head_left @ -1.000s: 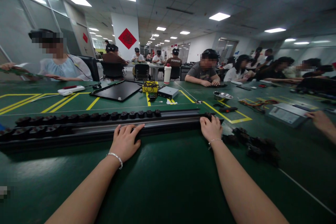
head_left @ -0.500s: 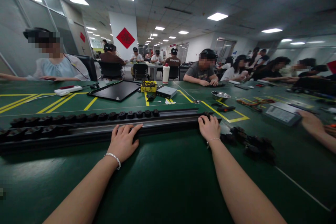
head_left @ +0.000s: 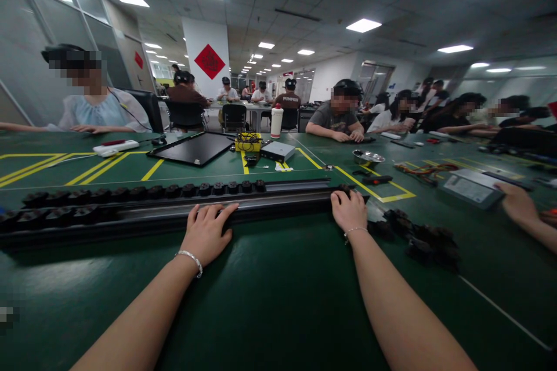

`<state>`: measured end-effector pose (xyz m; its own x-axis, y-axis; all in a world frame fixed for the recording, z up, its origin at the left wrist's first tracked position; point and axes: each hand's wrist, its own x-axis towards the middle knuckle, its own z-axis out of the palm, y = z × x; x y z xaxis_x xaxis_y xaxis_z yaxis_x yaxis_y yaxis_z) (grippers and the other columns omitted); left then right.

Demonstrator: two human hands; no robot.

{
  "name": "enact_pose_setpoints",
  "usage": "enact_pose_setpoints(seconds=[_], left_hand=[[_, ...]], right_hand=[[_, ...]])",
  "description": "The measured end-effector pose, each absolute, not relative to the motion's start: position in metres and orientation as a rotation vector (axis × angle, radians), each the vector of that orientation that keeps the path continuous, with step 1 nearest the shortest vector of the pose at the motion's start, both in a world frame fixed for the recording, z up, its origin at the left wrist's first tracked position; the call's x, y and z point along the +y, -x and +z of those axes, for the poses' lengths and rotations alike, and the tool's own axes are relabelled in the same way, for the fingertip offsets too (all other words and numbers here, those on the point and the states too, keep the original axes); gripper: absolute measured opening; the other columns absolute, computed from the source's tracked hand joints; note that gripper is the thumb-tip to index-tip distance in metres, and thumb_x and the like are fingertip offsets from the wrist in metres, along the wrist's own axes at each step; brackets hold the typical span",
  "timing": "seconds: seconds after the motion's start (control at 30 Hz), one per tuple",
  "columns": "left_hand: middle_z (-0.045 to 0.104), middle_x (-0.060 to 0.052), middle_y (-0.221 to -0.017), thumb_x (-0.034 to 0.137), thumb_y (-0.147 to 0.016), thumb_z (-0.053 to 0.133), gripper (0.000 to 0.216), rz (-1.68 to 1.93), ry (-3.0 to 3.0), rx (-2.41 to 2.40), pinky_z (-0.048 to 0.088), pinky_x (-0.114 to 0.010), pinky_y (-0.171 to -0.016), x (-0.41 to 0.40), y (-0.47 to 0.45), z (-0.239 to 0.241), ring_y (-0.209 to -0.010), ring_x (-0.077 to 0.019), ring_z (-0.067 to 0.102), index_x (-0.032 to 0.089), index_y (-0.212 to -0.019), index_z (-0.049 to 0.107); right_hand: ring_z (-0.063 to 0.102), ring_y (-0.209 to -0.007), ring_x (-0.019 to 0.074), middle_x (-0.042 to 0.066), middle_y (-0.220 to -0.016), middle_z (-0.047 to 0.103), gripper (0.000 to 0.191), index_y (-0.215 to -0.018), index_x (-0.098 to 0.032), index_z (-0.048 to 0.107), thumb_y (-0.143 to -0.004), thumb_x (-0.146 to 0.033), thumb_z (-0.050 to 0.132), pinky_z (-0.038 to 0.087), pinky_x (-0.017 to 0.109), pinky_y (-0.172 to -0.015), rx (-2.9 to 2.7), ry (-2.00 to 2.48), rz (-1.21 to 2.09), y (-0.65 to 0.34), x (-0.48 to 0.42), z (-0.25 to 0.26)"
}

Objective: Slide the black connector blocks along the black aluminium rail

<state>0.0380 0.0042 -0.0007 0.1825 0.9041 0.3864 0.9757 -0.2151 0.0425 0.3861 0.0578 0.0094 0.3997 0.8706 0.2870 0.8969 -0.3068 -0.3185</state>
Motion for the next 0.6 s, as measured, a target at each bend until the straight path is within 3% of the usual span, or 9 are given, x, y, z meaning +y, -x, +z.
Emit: enact_pose_setpoints(seconds=[0.6], left_hand=[[0.056, -0.004, -0.116, 0.032, -0.075, 0.047, 0.054, -0.474, 2.231, -1.806, 0.016, -0.046, -0.105, 0.0041, -0.0384, -0.0004, -0.112, -0.0233, 0.045, 0.034, -0.129, 0.042]], right_hand=[[0.02, -0.131, 0.0301, 0.006, -0.139, 0.035, 0.046, -0.119, -0.034, 0.054, -0.089, -0.047, 0.022, 0.026, 0.055, -0.099, -1.399, 2.274, -0.077, -0.3882, 0.059, 0.0059]])
